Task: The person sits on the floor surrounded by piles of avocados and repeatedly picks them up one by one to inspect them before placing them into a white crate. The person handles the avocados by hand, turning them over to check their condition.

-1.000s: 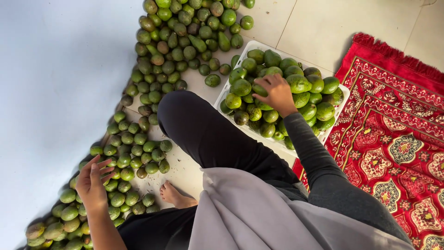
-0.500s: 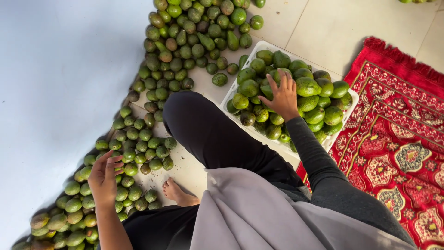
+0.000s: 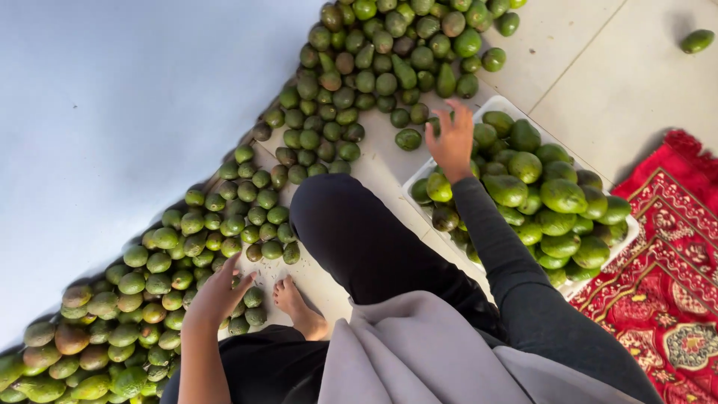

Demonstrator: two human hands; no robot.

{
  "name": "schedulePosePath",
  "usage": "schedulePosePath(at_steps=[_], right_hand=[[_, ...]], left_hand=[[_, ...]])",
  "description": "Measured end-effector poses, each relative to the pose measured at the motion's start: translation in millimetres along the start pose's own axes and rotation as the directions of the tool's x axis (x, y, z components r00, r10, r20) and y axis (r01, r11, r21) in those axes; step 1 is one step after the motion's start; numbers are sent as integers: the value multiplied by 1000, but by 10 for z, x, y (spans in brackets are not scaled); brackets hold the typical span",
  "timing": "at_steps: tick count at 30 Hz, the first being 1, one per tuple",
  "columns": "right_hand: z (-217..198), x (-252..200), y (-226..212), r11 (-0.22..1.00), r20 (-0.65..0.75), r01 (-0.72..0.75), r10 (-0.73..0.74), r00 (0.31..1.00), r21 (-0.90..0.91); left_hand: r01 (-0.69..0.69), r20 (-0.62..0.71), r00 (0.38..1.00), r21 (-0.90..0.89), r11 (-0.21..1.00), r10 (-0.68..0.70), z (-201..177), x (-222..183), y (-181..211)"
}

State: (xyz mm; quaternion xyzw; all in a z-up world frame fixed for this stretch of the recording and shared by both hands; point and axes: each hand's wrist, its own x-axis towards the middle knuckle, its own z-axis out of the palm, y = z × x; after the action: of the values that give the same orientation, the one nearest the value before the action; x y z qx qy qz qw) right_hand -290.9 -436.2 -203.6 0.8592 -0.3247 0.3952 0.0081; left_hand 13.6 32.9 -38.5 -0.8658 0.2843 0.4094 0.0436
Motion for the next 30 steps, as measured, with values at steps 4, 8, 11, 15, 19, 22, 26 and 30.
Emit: schedulePosePath(at_steps=[4,8,11,15,19,22,26,30], right_hand=[[1142,-62,178,958,522,-282,219,824,44],[1830,-190,270,829,883,-390,463,74,-401],[1968,-275,238,716,837,-465,535,-113,-521],[2089,-629,222,677,835,-540,541,-96,-500],[2215,-948,290,766,810,-489,557,183,-416],[2072,-865,174,773,840,-553,496,222,-310],[1966,-570,62,739,912,-673,285,295,-13],[1512,276,-392,721,923,-677,145,356,148]], left_hand=[[79,68,995,-64,995,-75,-265,-163,287],[57,89,995,-29,998,-54,-209,-59,182],[32,72,997,-20,999,-30,-206,-13,133],[46,91,995,12,999,-47,-235,23,159],[-36,50,998,-5,999,36,-137,81,79],[-83,31,996,8,996,83,-62,60,30],[-94,19,995,24,995,93,-62,22,43],[-125,-30,992,26,992,125,-38,26,-7]])
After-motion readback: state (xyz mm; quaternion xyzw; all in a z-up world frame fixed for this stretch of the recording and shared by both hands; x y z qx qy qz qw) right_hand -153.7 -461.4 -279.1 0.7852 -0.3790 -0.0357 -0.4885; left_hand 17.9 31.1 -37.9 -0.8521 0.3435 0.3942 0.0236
